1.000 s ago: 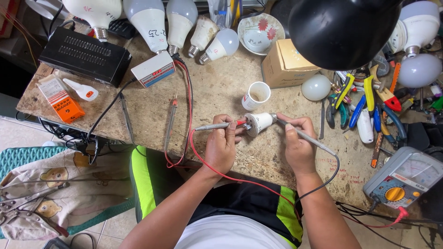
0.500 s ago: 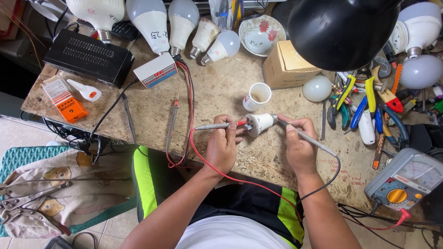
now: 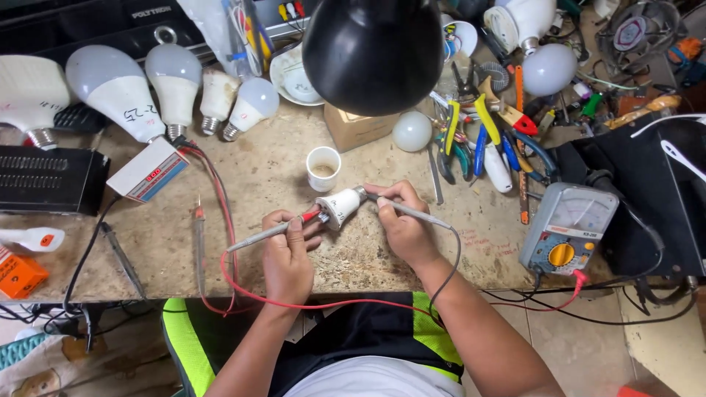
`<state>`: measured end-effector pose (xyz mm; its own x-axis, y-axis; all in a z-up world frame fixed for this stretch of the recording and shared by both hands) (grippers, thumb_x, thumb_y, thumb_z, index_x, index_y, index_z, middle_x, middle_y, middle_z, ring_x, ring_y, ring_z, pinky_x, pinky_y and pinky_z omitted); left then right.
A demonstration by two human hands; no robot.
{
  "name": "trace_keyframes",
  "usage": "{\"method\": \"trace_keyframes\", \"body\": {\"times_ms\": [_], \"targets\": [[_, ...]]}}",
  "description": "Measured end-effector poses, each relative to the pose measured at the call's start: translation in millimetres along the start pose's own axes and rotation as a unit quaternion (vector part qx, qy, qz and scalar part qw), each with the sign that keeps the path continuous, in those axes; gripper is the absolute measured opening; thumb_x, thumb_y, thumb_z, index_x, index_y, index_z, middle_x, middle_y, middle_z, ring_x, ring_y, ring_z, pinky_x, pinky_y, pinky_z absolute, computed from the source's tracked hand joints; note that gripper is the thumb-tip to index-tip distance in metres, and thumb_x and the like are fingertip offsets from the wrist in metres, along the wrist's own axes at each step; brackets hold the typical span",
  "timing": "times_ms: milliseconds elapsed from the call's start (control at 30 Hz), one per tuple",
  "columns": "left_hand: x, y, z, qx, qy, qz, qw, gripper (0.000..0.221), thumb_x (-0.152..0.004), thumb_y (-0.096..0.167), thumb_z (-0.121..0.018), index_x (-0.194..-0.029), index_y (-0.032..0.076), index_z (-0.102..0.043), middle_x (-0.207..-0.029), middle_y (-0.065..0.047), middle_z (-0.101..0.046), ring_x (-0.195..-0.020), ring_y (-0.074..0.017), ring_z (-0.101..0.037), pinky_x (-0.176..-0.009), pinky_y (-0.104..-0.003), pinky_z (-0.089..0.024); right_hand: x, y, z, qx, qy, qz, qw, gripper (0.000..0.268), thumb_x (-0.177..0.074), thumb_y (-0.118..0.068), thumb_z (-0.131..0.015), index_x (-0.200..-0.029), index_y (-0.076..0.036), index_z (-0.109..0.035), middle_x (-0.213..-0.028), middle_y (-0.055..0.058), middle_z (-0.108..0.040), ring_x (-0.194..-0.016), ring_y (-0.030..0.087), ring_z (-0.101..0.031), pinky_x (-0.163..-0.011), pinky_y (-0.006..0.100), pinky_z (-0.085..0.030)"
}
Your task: Disassembling an LED bulb to inspect and test its internal components using various tools.
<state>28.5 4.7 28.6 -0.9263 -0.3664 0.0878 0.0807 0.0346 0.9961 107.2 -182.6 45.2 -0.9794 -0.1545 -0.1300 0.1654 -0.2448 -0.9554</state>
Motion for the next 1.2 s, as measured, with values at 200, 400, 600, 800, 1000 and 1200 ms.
{"method": "trace_keyframes", "body": {"times_ms": [200,400,600,800,1000,1200], "targets": [[-1,-10,3,0.006,-0.004,-0.009,1.000,0.022,-0.111,0.022,-0.031,-0.117,0.002,-0.037,-0.129,-0.030,-0.067,-0.111,-0.0378,-0.070,-0.084,-0.036,-0.065,-1,1,1,0.058,0.005,-0.014,0.998,0.010,-0.092,-0.016,-0.058,-0.095,-0.007,-0.061,-0.114,0.010,-0.079,-0.100,0.023,-0.076,-0.080,0.037,-0.060],[1,-6,3,0.022,-0.014,-0.015,1.000,0.022,-0.111,0.023,-0.033,-0.115,0.002,-0.036,-0.130,-0.029,-0.067,-0.111,-0.0384,-0.070,-0.086,-0.037,-0.064,0,0,3,0.022,0.003,0.021,1.000,0.008,-0.094,-0.011,-0.056,-0.093,-0.004,-0.059,-0.112,0.016,-0.079,-0.100,0.025,-0.076,-0.079,0.036,-0.060],[1,-6,2,0.013,-0.010,-0.033,0.999,0.020,-0.111,0.022,-0.034,-0.114,0.003,-0.039,-0.127,-0.028,-0.070,-0.107,-0.0342,-0.072,-0.084,-0.034,-0.065,-2,12,4,-0.012,-0.002,0.013,1.000,0.008,-0.095,-0.011,-0.055,-0.093,-0.003,-0.056,-0.113,0.019,-0.077,-0.099,0.022,-0.074,-0.079,0.033,-0.060],[0,-10,2,0.009,-0.013,-0.037,0.999,0.021,-0.111,0.023,-0.035,-0.114,0.003,-0.039,-0.127,-0.026,-0.070,-0.107,-0.0325,-0.072,-0.083,-0.033,-0.064,-1,12,5,0.007,-0.009,0.030,0.999,0.009,-0.095,-0.010,-0.054,-0.092,-0.003,-0.057,-0.112,0.019,-0.078,-0.102,0.025,-0.075,-0.081,0.036,-0.060],[0,-12,3,0.011,-0.011,-0.040,0.999,0.020,-0.111,0.023,-0.035,-0.113,0.003,-0.039,-0.126,-0.025,-0.071,-0.105,-0.0328,-0.073,-0.081,-0.034,-0.064,1,10,3,-0.008,-0.004,0.029,1.000,0.009,-0.095,-0.009,-0.055,-0.092,-0.001,-0.055,-0.112,0.021,-0.077,-0.103,0.026,-0.075,-0.084,0.036,-0.059],[-1,-9,4,0.030,-0.004,-0.034,0.999,0.022,-0.111,0.025,-0.033,-0.113,0.003,-0.039,-0.126,-0.026,-0.071,-0.104,-0.0355,-0.074,-0.080,-0.037,-0.065,2,10,2,0.002,-0.017,0.019,1.000,0.009,-0.098,-0.012,-0.053,-0.095,-0.004,-0.055,-0.115,0.020,-0.076,-0.093,0.022,-0.074,-0.078,0.033,-0.059]]}}
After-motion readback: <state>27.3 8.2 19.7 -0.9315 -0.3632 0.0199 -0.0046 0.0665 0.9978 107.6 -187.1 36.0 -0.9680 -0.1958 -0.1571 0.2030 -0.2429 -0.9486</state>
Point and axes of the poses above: each hand's wrist, its own x-axis away from the middle knuckle, its own z-axis out of the back of the hand, y = z × x, the point moved 3 cm from there along -x, towards the middle knuckle
